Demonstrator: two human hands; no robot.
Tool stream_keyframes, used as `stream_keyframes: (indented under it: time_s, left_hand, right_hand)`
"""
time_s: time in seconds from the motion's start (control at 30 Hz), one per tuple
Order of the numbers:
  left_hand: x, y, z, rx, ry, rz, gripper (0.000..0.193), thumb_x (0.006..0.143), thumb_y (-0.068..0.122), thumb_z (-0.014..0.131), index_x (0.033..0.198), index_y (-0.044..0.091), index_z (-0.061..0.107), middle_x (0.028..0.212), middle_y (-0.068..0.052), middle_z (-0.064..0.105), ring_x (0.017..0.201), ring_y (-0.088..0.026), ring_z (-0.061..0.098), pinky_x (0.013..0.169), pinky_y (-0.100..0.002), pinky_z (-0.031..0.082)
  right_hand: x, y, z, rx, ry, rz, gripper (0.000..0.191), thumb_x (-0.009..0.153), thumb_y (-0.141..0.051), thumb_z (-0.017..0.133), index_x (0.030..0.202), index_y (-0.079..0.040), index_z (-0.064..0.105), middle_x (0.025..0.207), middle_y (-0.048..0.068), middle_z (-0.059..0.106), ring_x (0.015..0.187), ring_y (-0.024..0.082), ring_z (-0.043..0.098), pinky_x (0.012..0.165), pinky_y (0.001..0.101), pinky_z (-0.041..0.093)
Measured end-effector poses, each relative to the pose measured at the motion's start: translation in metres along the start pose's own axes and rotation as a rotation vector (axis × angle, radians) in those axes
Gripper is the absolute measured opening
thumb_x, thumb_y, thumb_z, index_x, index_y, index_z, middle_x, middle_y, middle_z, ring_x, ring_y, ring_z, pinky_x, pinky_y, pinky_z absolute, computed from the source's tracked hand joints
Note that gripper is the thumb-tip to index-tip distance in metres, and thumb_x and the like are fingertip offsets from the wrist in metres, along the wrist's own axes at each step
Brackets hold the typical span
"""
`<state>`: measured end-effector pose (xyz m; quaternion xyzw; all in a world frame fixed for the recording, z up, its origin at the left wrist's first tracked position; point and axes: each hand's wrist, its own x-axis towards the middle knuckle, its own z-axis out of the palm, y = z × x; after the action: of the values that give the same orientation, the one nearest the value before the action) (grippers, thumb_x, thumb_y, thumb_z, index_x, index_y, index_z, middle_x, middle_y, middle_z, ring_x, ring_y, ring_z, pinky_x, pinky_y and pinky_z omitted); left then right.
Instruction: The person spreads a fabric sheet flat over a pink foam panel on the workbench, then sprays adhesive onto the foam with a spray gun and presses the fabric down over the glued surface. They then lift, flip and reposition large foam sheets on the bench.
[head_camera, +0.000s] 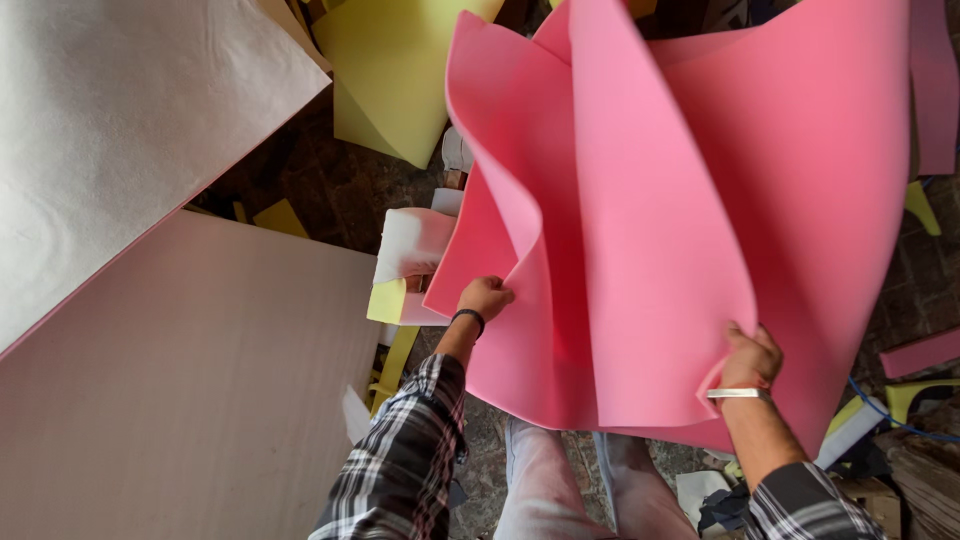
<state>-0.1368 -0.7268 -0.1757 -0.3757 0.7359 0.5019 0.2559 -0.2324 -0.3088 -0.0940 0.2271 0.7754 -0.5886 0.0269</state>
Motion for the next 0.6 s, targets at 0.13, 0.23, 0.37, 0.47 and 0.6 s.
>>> stream_keyframes:
  time_s: [0.13,0.23,0.37,0.47,0.6]
  left_hand:
    - [0.008,-0.004,-0.004,0.261,0.243,-0.165,0.047,0.082,0.04,0.071,0.123,0.02,0.076,0.146,-0.016,0.059,0.13,-0.035,0.059,0.109,-0.045,0.049]
    - [0.004,-0.02,-0.02,0.333,0.288,-0.27,0.073,0.072,0.055,0.084,0.135,0.023,0.064,0.164,-0.017,0.023,0.151,-0.041,0.017,0.114,-0.054,0.025]
    - [0.006,-0.038,-0.032,0.35,0.307,-0.198,0.066,0.073,0.052,0.081,0.128,0.019,0.067,0.156,-0.014,0.038,0.149,-0.034,0.027,0.12,-0.052,0.03]
    - [0.008,-0.042,-0.023,0.451,0.276,-0.204,0.051,0.081,0.039,0.076,0.125,0.014,0.067,0.152,-0.012,0.047,0.151,-0.031,0.032,0.122,-0.047,0.033]
    - [-0.008,-0.042,-0.002,0.5,0.448,-0.013,0.026,0.087,0.013,0.068,0.111,0.003,0.07,0.155,-0.019,0.045,0.147,-0.035,0.038,0.117,-0.043,0.039]
  right_hand:
    - [0.012,-0.001,-0.008,0.192,0.2,0.175,0.024,0.087,0.0,0.069,0.111,-0.004,0.074,0.103,0.004,0.073,0.093,0.02,0.066,0.093,0.0311,0.052]
    - [0.014,-0.013,-0.008,0.237,0.191,0.126,0.025,0.087,0.001,0.068,0.111,-0.002,0.072,0.106,0.004,0.073,0.096,0.02,0.066,0.097,0.0322,0.05]
    - [0.005,-0.031,-0.007,0.213,0.225,0.072,0.03,0.083,-0.001,0.067,0.112,-0.002,0.073,0.112,0.004,0.072,0.103,0.02,0.065,0.101,0.0319,0.048]
    - [0.0,-0.04,-0.007,0.217,0.244,0.054,0.029,0.083,-0.003,0.067,0.111,-0.003,0.073,0.114,0.005,0.071,0.106,0.02,0.064,0.102,0.0318,0.047]
    - [0.007,-0.052,-0.011,0.275,0.267,0.028,0.029,0.081,-0.002,0.067,0.11,-0.002,0.072,0.117,0.006,0.071,0.108,0.021,0.064,0.104,0.0331,0.048]
